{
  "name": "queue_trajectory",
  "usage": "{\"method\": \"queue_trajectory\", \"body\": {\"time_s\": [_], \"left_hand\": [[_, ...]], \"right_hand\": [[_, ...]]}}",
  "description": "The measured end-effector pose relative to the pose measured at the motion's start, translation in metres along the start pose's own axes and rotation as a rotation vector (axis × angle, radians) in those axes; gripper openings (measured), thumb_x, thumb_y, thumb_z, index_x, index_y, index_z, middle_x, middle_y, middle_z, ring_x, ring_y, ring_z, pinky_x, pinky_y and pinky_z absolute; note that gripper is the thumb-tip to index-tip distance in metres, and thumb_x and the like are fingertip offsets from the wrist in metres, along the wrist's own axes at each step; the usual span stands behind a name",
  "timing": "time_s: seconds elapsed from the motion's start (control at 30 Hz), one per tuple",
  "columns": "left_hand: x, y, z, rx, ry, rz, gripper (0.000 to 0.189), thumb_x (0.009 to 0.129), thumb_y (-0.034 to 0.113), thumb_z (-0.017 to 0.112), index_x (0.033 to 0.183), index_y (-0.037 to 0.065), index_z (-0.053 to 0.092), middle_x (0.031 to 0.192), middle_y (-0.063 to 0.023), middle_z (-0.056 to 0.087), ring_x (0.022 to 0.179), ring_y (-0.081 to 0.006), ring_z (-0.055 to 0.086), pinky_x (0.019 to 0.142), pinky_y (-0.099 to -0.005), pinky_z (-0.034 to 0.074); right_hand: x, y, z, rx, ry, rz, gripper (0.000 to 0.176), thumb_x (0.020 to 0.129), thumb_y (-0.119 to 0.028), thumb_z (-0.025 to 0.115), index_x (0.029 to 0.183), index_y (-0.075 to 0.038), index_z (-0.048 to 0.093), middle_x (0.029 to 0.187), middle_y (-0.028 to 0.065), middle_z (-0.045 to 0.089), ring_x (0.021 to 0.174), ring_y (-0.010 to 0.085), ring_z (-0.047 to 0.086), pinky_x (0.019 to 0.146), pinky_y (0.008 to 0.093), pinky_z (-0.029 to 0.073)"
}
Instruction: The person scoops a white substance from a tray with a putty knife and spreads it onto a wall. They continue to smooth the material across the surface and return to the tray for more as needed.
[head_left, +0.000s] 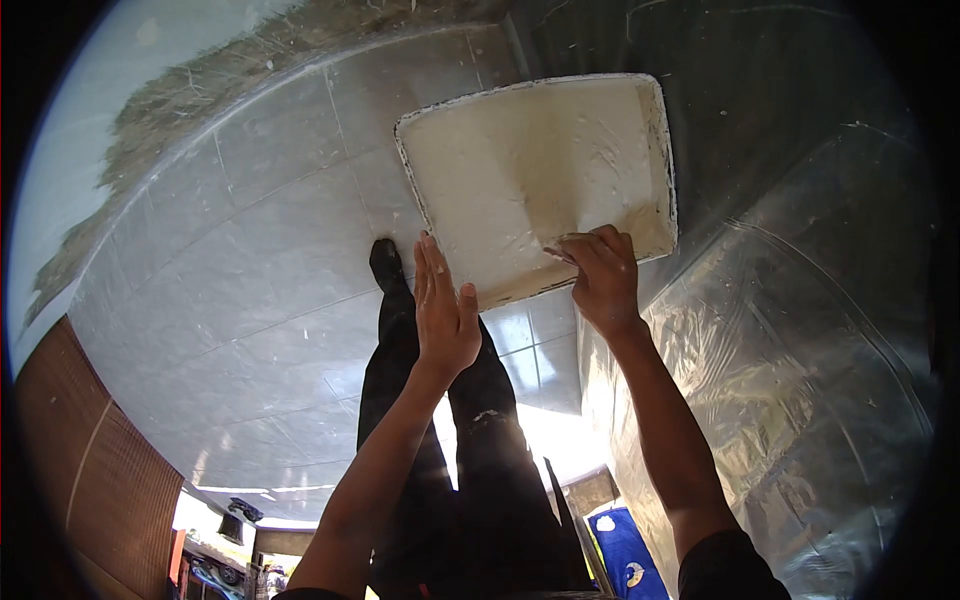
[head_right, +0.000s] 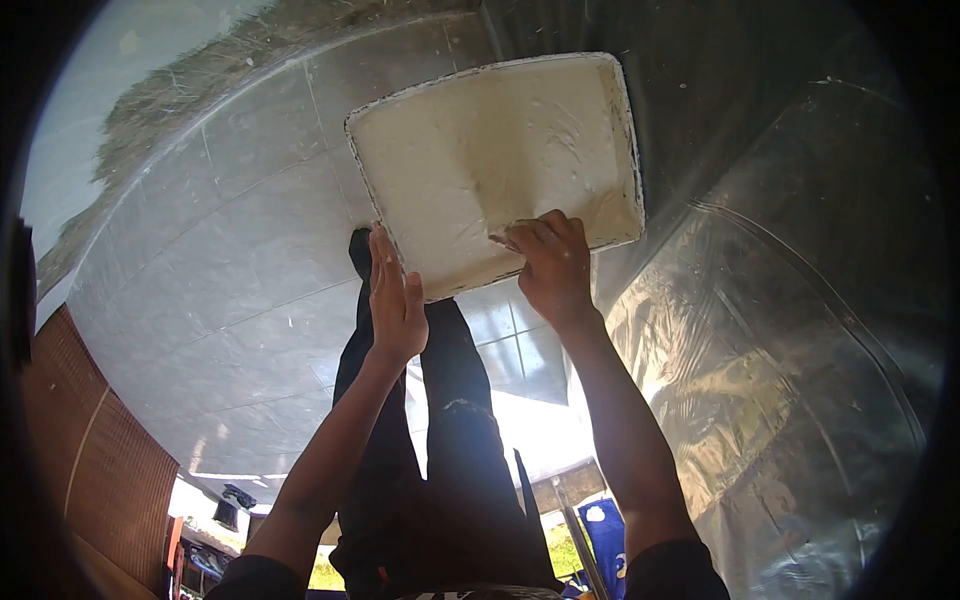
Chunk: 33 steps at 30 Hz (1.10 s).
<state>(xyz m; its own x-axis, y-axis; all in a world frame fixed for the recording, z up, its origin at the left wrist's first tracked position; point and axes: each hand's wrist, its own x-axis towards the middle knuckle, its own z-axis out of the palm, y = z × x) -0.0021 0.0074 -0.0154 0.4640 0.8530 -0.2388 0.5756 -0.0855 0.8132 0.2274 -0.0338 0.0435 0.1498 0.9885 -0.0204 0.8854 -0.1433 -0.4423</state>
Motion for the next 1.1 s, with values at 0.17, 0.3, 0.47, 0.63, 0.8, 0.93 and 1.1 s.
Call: {"method": "queue_trajectory", "body": {"time_s": [0.17, 0.3, 0.47, 0.63, 0.8, 0.93, 1.1], "left_hand": [[0.001, 0.003, 0.002, -0.003, -0.005, -0.02, 0.073, 0.107, 0.048, 0.021, 0.158, -0.003, 0.007, 0.164, -0.028, 0.014, 0.152, -0.0455, 0.012, 0.122, -0.0506, 0.018], [0.001, 0.001, 0.003, 0.01, 0.012, -0.013, 0.072, 0.108, 0.046, 0.023, 0.158, -0.004, 0.007, 0.164, -0.0281, 0.014, 0.152, -0.0457, 0.013, 0.122, -0.0505, 0.018], [0.002, 0.0, 0.001, 0.042, -0.015, 0.012, 0.072, 0.108, 0.042, 0.027, 0.157, -0.007, 0.006, 0.163, -0.0305, 0.012, 0.151, -0.0468, 0.014, 0.122, -0.0506, 0.018], [0.002, 0.001, 0.004, 0.054, -0.014, 0.009, 0.072, 0.108, 0.041, 0.028, 0.156, -0.008, 0.006, 0.163, -0.0308, 0.011, 0.152, -0.0467, 0.012, 0.123, -0.0504, 0.016], [0.002, -0.001, 0.006, 0.031, 0.01, 0.01, 0.072, 0.106, 0.035, 0.036, 0.156, -0.009, 0.008, 0.162, -0.0326, 0.013, 0.151, -0.0467, 0.014, 0.122, -0.0504, 0.016], [0.002, 0.0, 0.007, 0.043, 0.007, 0.001, 0.072, 0.106, 0.035, 0.036, 0.155, -0.01, 0.008, 0.161, -0.0335, 0.013, 0.151, -0.0478, 0.014, 0.122, -0.0513, 0.016], [0.003, 0.003, 0.006, 0.054, 0.009, -0.016, 0.073, 0.106, 0.036, 0.036, 0.155, -0.01, 0.009, 0.161, -0.0342, 0.014, 0.15, -0.0495, 0.014, 0.122, -0.0523, 0.016]], "right_hand": [[-0.03, -0.003, 0.004, -0.139, 0.183, 0.039, 0.043, 0.077, 0.001, 0.069, 0.118, -0.012, 0.071, 0.12, 0.0014, 0.069, 0.11, 0.0265, 0.059, 0.093, 0.0399, 0.041], [-0.064, -0.006, 0.032, -0.102, 0.139, 0.002, 0.056, 0.071, 0.008, 0.06, 0.123, -0.011, 0.07, 0.129, 0.0029, 0.065, 0.124, 0.0274, 0.053, 0.102, 0.0459, 0.036], [-0.083, -0.014, 0.045, -0.18, 0.053, 0.057, 0.044, 0.081, -0.006, 0.069, 0.124, -0.013, 0.067, 0.13, 0.001, 0.064, 0.126, 0.0273, 0.051, 0.103, 0.0465, 0.033], [-0.095, -0.013, 0.058, -0.15, 0.098, 0.053, 0.043, 0.081, -0.005, 0.067, 0.123, -0.012, 0.067, 0.13, 0.0004, 0.064, 0.129, 0.0228, 0.051, 0.103, 0.0451, 0.034], [-0.109, -0.017, 0.062, -0.217, 0.038, 0.045, 0.041, 0.085, -0.015, 0.074, 0.125, -0.012, 0.068, 0.129, 0.0005, 0.067, 0.123, 0.0215, 0.054, 0.098, 0.0419, 0.034], [-0.11, -0.022, 0.057, -0.237, 0.006, 0.063, 0.04, 0.086, -0.015, 0.074, 0.125, -0.012, 0.068, 0.128, 0.0009, 0.067, 0.124, 0.0214, 0.054, 0.098, 0.0418, 0.033], [-0.118, -0.029, 0.061, -0.179, 0.032, 0.11, 0.033, 0.086, -0.014, 0.073, 0.119, -0.012, 0.071, 0.123, 0.0008, 0.068, 0.123, 0.0214, 0.054, 0.097, 0.0418, 0.033]]}}
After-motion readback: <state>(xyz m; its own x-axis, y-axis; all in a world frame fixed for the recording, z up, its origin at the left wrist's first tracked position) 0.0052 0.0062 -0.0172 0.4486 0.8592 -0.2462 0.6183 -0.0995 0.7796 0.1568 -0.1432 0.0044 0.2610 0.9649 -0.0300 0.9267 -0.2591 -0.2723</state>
